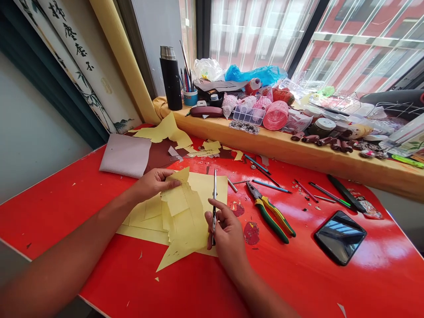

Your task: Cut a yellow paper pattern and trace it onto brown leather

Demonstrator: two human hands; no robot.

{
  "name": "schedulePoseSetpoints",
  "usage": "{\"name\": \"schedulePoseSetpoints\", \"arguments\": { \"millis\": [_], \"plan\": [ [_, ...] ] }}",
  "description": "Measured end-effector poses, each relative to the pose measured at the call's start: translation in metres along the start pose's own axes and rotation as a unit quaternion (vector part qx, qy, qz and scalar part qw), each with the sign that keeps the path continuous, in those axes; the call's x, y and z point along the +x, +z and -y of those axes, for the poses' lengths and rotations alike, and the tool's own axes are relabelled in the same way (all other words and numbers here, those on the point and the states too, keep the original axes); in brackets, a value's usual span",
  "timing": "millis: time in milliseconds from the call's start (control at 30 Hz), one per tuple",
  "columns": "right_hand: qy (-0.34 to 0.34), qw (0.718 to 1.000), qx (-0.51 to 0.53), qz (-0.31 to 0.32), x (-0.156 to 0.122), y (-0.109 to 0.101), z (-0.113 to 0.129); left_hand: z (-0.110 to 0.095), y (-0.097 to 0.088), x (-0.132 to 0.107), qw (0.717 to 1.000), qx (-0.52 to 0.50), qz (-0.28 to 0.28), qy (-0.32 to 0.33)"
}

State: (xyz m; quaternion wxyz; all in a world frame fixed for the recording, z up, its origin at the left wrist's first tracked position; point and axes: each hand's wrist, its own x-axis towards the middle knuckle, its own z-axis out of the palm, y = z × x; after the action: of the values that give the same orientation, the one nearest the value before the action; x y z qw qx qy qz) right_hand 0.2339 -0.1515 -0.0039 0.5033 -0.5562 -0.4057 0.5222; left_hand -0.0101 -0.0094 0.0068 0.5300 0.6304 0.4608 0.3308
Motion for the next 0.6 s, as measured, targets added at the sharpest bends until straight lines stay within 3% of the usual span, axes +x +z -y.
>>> {"name": "schedulePoseSetpoints", "arguments": {
  "millis": [100, 233, 600],
  "plan": [
    [0.013, 1.000, 0.001, 0.021, 0.000, 0.002, -0.002, -0.005, 0.003, -0.003, 0.997, -0.041, 0.054, -0.032],
    [0.019, 0.999, 0.003, 0.037, 0.001, 0.004, -0.004, -0.009, 0.005, -0.007, 0.991, -0.086, 0.084, -0.051],
    [0.022, 0.998, 0.017, 0.048, -0.001, 0.006, -0.009, -0.012, 0.019, -0.013, 0.987, -0.130, 0.079, -0.052]
  ]
}}
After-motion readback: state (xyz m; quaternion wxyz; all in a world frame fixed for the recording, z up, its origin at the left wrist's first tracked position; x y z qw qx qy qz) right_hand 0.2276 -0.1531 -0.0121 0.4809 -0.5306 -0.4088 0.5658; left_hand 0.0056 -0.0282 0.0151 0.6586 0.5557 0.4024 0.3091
